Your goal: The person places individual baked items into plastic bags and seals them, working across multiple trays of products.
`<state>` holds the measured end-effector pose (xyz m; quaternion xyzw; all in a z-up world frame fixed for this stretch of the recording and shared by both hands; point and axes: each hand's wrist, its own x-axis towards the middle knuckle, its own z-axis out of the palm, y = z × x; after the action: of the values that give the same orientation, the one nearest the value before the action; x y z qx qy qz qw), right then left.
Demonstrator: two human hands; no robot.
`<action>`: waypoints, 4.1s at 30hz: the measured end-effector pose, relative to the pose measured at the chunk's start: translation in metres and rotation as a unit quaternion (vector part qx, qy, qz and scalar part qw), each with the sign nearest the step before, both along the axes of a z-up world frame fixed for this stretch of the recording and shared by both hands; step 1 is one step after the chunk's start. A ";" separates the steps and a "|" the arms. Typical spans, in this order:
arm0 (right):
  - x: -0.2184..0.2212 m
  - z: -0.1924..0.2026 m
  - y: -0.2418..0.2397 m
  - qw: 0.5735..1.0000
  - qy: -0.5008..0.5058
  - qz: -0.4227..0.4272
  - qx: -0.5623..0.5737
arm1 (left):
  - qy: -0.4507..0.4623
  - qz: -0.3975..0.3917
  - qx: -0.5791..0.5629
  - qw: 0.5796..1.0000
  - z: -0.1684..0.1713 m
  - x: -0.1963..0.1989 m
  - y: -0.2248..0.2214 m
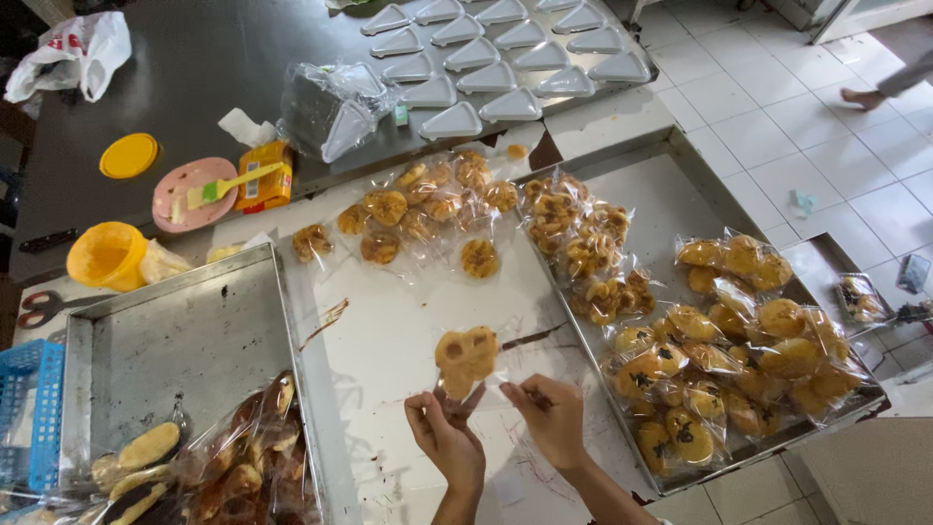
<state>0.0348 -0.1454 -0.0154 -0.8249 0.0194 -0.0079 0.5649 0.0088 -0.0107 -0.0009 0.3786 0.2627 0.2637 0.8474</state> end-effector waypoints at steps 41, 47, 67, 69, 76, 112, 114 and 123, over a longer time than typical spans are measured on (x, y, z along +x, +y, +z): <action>0.096 0.146 0.200 0.876 -0.308 0.295 -0.226 | 0.054 0.044 0.470 0.880 -0.039 -0.002 0.162; 0.049 0.170 0.088 0.953 -0.058 0.297 -0.033 | -0.035 -0.204 0.211 0.956 -0.004 -0.013 0.112; -0.038 0.054 0.011 0.956 -0.150 0.104 0.228 | -0.128 -0.342 -0.083 0.927 0.077 -0.061 0.037; -0.037 0.050 0.006 0.951 -0.151 0.154 0.224 | -0.133 -0.297 -0.001 0.946 0.071 -0.062 0.037; -0.044 0.082 0.044 0.938 -0.335 -0.013 0.093 | -0.096 -0.048 0.239 0.965 0.079 -0.061 0.039; -0.007 0.045 0.023 0.954 -0.006 0.297 0.021 | -0.069 0.146 0.685 0.711 0.105 -0.037 0.055; -0.011 0.045 0.013 0.942 0.054 0.331 0.032 | -0.068 -0.093 0.414 0.903 0.091 -0.030 0.068; -0.024 0.063 0.008 0.989 -0.035 0.097 0.110 | 0.006 -0.184 0.281 0.942 0.067 -0.035 0.058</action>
<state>0.0103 -0.1376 0.0472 -0.7550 -0.0797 0.0208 0.6506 -0.0261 0.0478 0.0659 0.6448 0.1084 0.1643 0.7385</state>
